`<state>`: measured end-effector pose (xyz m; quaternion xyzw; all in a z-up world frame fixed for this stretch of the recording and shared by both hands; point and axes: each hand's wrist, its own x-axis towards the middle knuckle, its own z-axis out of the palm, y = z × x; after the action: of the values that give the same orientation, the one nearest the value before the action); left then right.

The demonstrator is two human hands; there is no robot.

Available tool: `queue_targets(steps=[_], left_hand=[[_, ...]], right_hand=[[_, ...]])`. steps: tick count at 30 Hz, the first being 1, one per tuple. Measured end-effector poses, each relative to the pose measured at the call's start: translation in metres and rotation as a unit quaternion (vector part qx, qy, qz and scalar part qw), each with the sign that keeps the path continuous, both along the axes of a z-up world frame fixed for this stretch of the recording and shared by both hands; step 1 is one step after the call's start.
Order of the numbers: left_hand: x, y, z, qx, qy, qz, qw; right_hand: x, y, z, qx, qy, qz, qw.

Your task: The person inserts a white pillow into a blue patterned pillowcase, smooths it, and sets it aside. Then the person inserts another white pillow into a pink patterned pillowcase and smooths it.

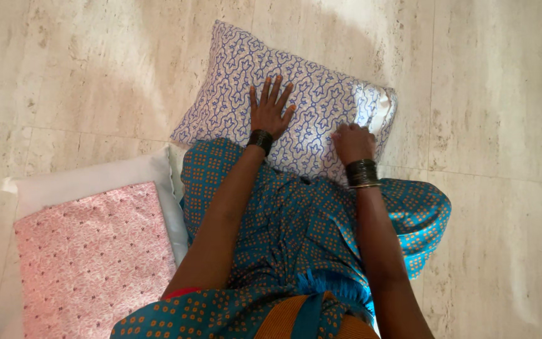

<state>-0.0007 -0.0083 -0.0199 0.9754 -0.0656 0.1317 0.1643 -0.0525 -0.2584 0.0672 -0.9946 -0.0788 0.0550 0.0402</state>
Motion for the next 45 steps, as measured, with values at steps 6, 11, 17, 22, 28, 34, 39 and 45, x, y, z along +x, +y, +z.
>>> queue_targets(steps=[6,11,17,22,28,34,39,45], left_hand=[[0.005,0.005,-0.015,0.057,-0.049,0.007,0.997],[0.000,0.002,-0.014,0.033,-0.029,0.007,0.999],[-0.001,-0.003,-0.006,-0.019,-0.049,-0.006,0.999],[-0.007,-0.002,0.002,-0.028,-0.031,-0.006,0.999],[-0.013,0.006,0.006,-0.040,-0.015,0.013,0.999],[-0.016,0.006,0.009,-0.034,-0.015,0.021,0.999],[-0.015,0.011,0.000,0.047,0.000,0.029,0.998],[-0.010,0.003,-0.009,-0.031,-0.029,0.020,0.999]], right_hand=[[0.034,0.138,-0.042,0.210,-0.180,0.096,0.956],[0.056,0.119,-0.092,0.112,-0.118,-0.003,0.987],[0.074,0.032,-0.118,0.056,-0.134,-0.201,0.969],[0.051,-0.023,-0.130,0.123,-0.149,-0.290,0.937],[0.051,-0.032,-0.140,0.093,-0.192,-0.272,0.938],[0.042,0.094,-0.108,0.073,-0.109,-0.042,0.990],[0.070,0.154,-0.093,0.098,-0.105,0.057,0.988],[0.118,0.087,-0.075,0.040,-0.019,-0.096,0.994]])
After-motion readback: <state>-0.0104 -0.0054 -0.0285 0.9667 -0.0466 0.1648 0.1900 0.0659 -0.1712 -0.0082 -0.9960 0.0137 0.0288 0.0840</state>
